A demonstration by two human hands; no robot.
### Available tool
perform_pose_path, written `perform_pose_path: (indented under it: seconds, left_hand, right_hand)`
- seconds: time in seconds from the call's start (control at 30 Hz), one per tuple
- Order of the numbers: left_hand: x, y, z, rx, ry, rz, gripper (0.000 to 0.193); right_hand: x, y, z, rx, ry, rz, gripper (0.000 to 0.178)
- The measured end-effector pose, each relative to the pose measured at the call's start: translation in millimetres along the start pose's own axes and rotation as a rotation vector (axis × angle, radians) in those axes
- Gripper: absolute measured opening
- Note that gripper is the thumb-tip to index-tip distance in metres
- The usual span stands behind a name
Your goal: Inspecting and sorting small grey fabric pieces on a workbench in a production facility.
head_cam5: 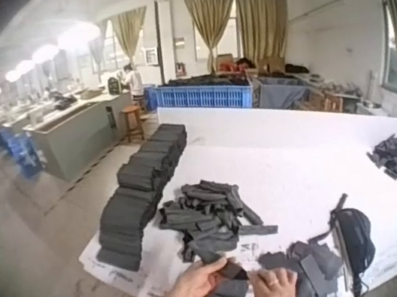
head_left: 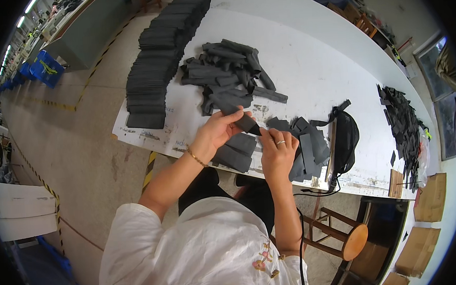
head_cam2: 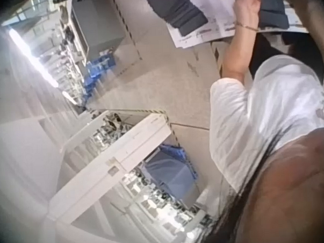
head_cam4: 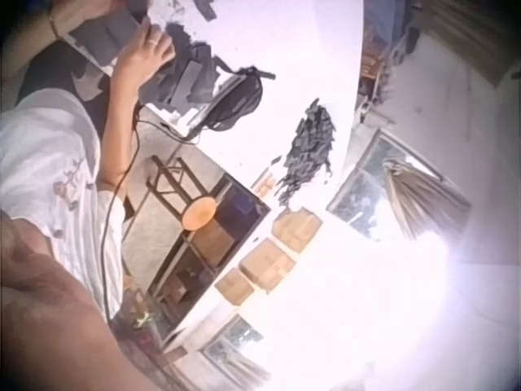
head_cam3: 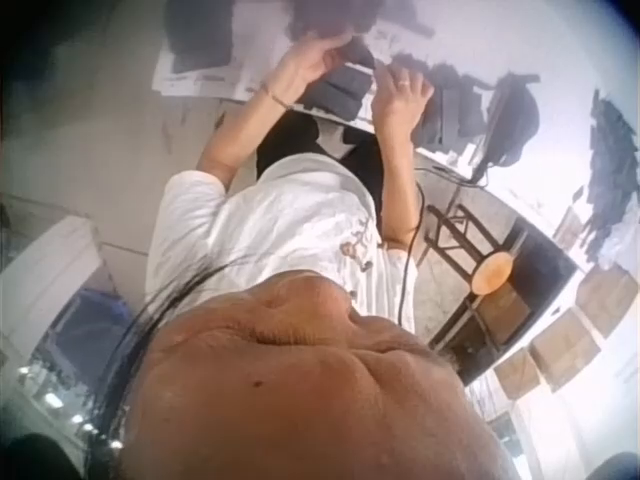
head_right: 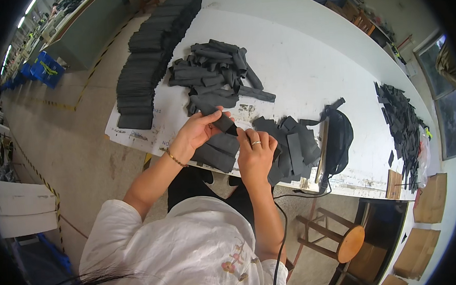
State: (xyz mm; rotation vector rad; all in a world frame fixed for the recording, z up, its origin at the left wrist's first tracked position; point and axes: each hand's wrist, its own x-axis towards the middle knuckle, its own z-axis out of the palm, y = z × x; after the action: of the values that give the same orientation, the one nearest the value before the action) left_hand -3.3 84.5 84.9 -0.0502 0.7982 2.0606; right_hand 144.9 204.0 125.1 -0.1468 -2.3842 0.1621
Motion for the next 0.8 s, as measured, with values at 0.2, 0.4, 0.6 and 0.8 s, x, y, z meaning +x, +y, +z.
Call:
perform_pose_path:
  seconds: [0.2,0.4,0.6,0.8]
  left_hand:
    - [-22.6,-10.6,19.6,0.208,-0.057,0.204,0.037]
    - [-23.5,-13.5,29.7,0.088,-0.215,0.224,0.026]
    - [-30.6,-43.0,30.9,0.062,-0.256,0.215,0.022]
    - [-22.0,-26.8,19.9,0.003,-0.156,0.280,0.022]
  right_hand:
    - [-1.7,-17.1,10.7,0.078,-0.018,0.086,0.054]
    - [-23.5,-25.8,15.7,0.337,-0.107,0.204,0.053]
    - [-13.6,-25.3,14.8,0.403,-0.157,0.191,0.035]
    - [-19.0,-16.0,5.4,0.386,-0.166,0.236,0.033]
